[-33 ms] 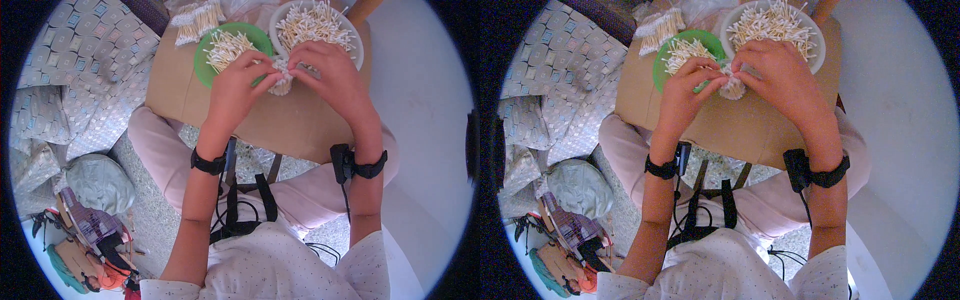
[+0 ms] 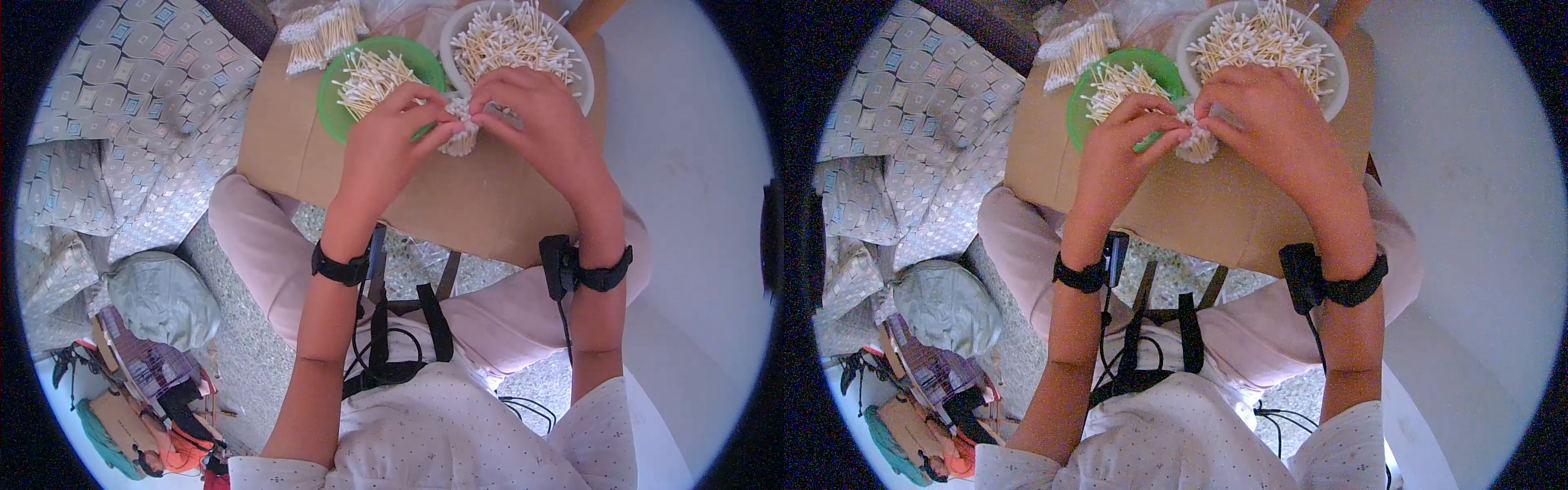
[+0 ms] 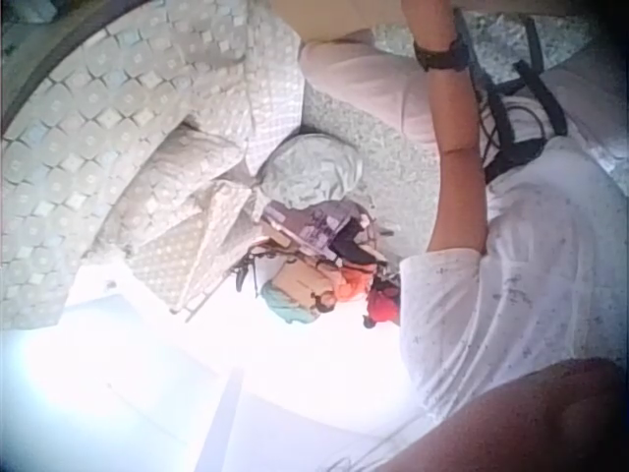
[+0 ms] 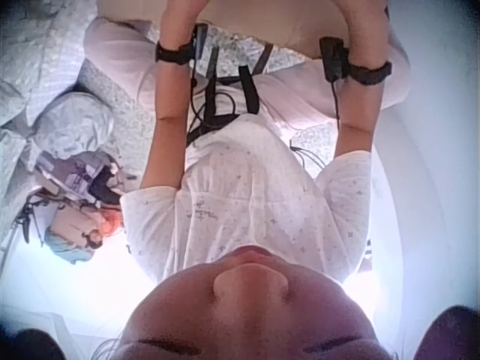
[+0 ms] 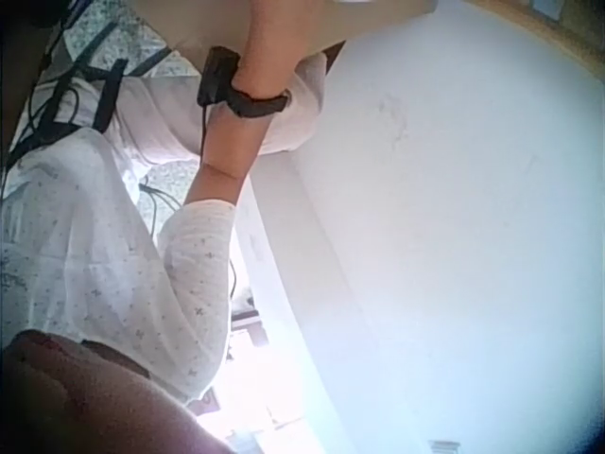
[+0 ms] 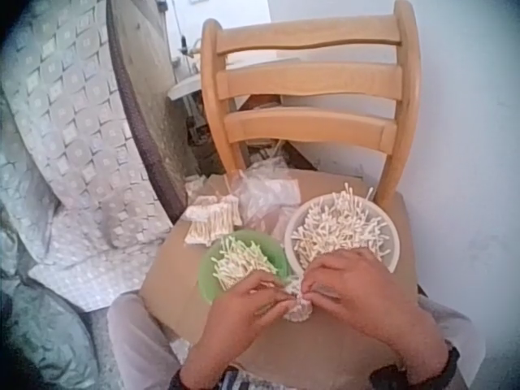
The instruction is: Packaging cotton swabs into a small plastic bag.
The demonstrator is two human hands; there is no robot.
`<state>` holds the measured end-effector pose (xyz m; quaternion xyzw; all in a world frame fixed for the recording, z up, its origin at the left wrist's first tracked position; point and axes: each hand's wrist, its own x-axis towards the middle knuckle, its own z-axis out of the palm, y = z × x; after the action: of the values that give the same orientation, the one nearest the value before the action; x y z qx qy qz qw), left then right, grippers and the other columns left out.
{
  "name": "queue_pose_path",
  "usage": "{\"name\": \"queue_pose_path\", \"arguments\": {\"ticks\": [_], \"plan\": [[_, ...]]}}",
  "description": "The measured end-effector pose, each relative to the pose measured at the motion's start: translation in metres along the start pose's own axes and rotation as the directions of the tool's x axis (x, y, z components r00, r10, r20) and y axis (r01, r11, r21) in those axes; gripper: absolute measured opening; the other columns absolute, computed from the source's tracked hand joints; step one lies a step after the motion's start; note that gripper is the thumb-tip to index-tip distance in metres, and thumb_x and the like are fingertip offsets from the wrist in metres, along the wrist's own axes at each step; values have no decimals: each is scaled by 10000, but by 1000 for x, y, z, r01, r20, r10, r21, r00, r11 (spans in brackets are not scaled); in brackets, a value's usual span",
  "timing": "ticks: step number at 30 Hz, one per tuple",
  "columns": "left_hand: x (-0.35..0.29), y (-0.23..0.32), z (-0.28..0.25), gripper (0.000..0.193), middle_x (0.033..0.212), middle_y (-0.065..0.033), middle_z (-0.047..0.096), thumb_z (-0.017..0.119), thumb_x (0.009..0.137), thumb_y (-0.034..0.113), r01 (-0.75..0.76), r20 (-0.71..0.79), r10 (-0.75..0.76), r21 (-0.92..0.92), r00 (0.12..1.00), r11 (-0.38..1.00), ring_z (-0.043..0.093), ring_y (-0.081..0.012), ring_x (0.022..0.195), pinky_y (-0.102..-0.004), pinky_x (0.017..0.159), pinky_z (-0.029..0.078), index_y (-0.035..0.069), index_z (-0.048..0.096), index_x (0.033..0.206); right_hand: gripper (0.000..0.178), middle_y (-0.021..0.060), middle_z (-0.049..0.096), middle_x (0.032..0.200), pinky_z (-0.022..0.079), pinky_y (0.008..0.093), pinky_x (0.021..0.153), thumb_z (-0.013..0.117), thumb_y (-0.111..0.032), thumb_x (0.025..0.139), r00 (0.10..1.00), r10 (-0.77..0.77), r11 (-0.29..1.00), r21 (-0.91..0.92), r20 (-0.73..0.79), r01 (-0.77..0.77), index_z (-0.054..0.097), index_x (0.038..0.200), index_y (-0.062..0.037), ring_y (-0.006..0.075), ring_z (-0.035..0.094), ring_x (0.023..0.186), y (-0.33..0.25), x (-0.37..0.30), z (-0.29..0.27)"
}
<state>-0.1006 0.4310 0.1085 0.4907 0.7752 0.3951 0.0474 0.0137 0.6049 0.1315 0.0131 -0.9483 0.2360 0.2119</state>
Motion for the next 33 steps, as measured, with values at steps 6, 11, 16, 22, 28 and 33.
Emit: {"name": "queue_pose_path", "arguments": {"ticks": [6,11,16,22,28,33], "plan": [[-2,-3,-3,139,978,-74,631,723,797,179,-66,-61,68,38,996,997,635,-255,898,-333,775,506,67,681,869,184,69,656,1016,427,377,895,664,-199,822,996,57,998,16,66,-58,644,955,-74,257,603,995,-7,2,5],[-1,-8,8,134,987,-68,627,686,824,210,-85,-175,96,67,980,994,617,-272,928,-351,796,509,88,669,876,337,108,651,1078,443,389,904,682,-236,823,978,206,978,-34,-30,-207,637,1121,-87,294,603,1017,-6,2,-3],[-1,-7,15,146,1001,-55,632,654,838,216,-122,-126,123,11,984,992,599,-269,944,-366,814,502,97,672,921,328,113,650,1068,442,399,914,700,-189,801,965,256,956,-135,-55,-262,644,1108,-88,303,603,1016,27,-3,-8],[3,-12,14,135,1042,-57,657,619,864,184,-201,-94,198,-24,976,979,599,-273,963,-372,853,490,97,685,944,235,128,668,996,459,401,891,693,-172,803,910,414,885,-236,2,-402,682,1018,-78,312,617,967,31,-2,-1],[3,-11,14,215,1074,-63,666,632,853,148,-175,-331,166,2,929,984,582,-292,1034,-389,930,460,108,684,1058,194,126,687,992,470,384,881,665,-207,861,916,369,899,-192,-157,-394,711,972,-55,288,636,946,35,-4,-2],[0,-2,17,261,1084,-74,643,669,826,170,-108,-356,79,-62,931,992,545,-298,1084,-397,964,435,105,681,1078,192,118,693,1003,486,339,860,654,-188,884,869,413,888,-93,-271,-451,706,1011,-55,245,653,935,29,-1,-5]]}}
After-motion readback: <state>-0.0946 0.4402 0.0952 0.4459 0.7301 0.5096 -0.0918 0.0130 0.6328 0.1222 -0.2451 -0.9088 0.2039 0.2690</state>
